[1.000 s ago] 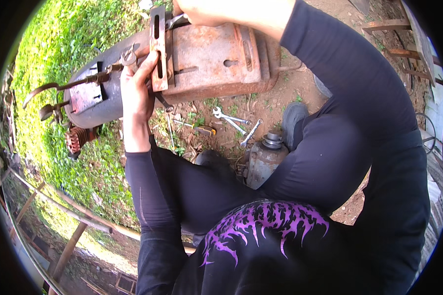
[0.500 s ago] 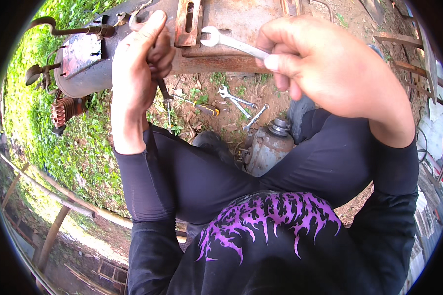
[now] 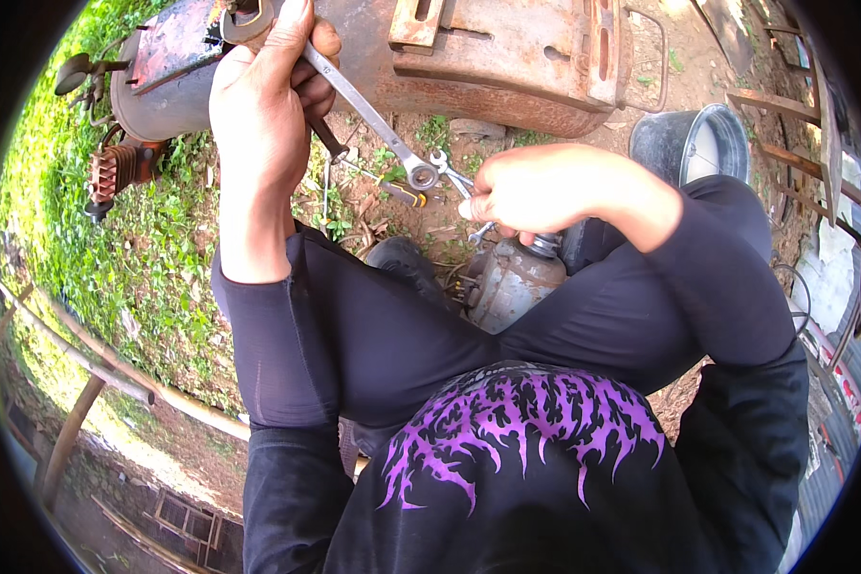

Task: The person uses a wrench to tighten or loosen bolts on a metal plate attached to a rusted air tank while sitting on the ground.

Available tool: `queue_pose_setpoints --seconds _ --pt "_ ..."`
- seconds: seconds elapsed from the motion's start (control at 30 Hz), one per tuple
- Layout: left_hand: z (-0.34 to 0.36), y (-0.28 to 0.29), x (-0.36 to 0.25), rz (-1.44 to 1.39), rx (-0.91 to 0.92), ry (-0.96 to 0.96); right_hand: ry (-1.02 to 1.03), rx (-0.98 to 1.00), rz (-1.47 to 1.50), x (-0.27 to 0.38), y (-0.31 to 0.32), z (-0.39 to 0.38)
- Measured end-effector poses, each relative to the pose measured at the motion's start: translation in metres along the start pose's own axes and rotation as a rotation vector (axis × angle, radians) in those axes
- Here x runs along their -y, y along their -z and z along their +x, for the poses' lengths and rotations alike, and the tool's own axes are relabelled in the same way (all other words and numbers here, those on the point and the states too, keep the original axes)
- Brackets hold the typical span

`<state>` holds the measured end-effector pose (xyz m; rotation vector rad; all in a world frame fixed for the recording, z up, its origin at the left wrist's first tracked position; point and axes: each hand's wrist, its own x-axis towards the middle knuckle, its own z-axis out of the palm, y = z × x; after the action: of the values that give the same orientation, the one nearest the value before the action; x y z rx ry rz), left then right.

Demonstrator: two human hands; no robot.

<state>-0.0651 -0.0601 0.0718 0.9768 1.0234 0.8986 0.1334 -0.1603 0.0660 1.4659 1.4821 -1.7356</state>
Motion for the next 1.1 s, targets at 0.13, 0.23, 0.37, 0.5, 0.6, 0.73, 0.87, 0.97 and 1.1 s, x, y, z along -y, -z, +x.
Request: queue_pose_setpoints --seconds 0.13,0.23,0.37,0.5,0.6,0.73,0.87,0.97,1.1 --pt "0.016 0.009 0.01 -0.001 0.016 -0.005 -0.181 -0.01 -0.317 -0.054 -0.046 0.11" --pt "0.032 0.016 0.017 -0.074 0.056 0.005 -0.147 -0.317 -0.276 -0.112 -0.072 0.192" --pt "0.046 0.016 0.018 -0.135 0.058 0.002 -0.149 -0.561 -0.075 -0.129 -0.104 0.23" --pt "0.041 0.024 0.019 -0.196 0.049 0.008 -0.142 -0.512 -0.097 -0.116 -0.103 0.217" --pt "0.041 0.015 0.014 -0.147 0.085 0.019 -0.061 -0.5 -0.185 -0.134 -0.096 0.213" --pt "0.044 0.005 0.015 -0.121 0.057 0.027 0.009 -0.354 -0.093 -0.155 -0.079 0.202" --pt "0.043 0.007 0.016 -0.106 0.061 0.038 0.078 -0.233 -0.282 -0.151 -0.092 0.182" --pt "0.046 0.003 0.014 -0.155 0.093 0.037 0.036 -0.313 -0.392 -0.155 -0.118 0.19" --pt "0.047 0.001 0.016 -0.19 0.112 0.041 0.041 -0.414 -0.397 -0.165 -0.139 0.204"
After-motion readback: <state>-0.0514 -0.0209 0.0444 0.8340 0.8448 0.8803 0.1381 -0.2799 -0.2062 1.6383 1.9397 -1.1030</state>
